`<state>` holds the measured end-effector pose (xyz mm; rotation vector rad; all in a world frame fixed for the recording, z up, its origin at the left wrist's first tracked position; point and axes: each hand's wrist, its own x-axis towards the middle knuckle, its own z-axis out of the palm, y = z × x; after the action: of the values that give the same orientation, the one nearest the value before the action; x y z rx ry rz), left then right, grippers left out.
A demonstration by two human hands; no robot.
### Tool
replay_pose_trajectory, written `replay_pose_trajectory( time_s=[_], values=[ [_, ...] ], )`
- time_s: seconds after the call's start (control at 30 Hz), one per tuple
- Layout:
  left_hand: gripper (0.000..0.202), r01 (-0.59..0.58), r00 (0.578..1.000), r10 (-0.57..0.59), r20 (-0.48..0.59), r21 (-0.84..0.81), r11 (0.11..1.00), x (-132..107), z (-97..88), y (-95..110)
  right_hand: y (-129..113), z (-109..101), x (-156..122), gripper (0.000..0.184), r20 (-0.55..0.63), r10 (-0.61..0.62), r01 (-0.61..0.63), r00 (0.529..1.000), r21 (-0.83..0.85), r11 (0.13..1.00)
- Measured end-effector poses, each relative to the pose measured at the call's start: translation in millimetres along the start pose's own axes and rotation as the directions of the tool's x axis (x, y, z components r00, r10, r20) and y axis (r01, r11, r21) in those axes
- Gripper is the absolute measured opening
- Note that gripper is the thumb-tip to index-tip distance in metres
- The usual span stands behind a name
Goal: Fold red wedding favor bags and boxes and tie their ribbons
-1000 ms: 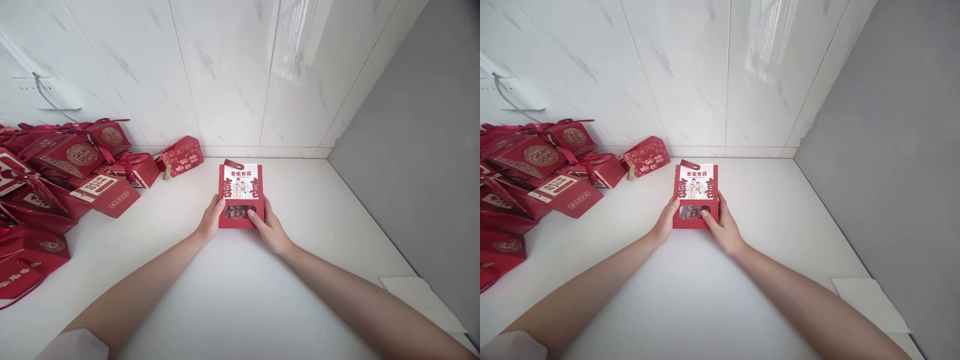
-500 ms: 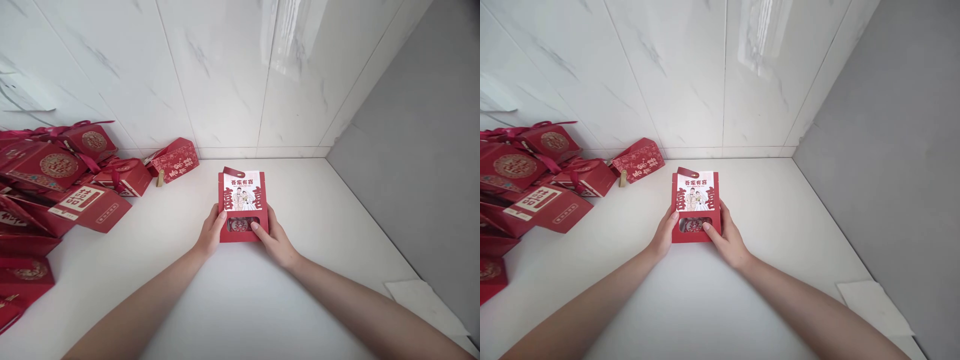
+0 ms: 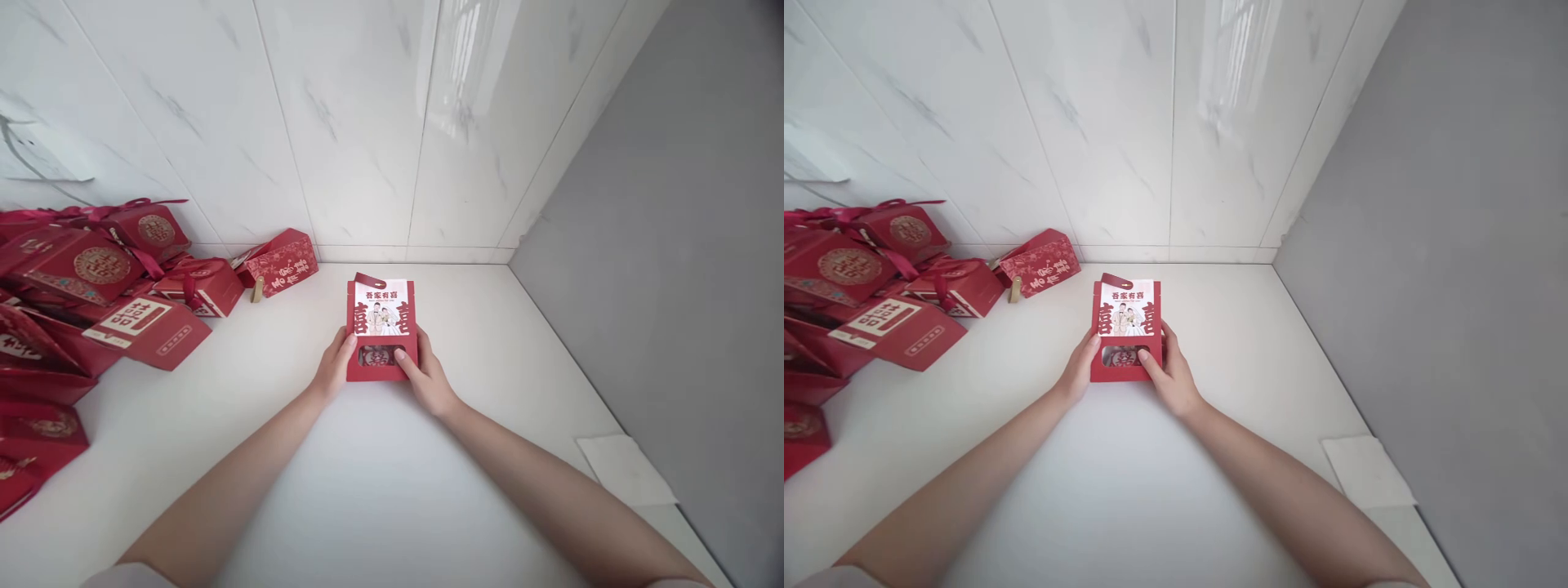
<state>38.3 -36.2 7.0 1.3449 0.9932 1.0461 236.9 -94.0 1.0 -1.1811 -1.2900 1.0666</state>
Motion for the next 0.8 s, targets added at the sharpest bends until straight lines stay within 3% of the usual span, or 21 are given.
replay_pose_trajectory(
  time_s=[0.17,0.43,0.8],
  values=[
    [0.068,-0.029,0.998,0.026,-0.06,-0.047,0.998,6.4,2.5,1.6,0.7,-0.9,4.6,0.087,0.028,-0.009,0.01,1.0,-0.029,1.0],
    [0.07,-0.013,0.985,0.004,-0.171,-0.053,0.999,2.5,9.0,2.4,-1.1,-1.0,4.5,0.091,0.036,0.015,-0.018,0.999,0.093,0.996],
    [0.064,-0.019,0.993,0.015,-0.121,-0.034,0.999,-6.6,-0.9,-3.1,5.8,-0.9,3.6,0.087,0.055,0.009,-0.013,0.998,0.08,0.997]
  ],
)
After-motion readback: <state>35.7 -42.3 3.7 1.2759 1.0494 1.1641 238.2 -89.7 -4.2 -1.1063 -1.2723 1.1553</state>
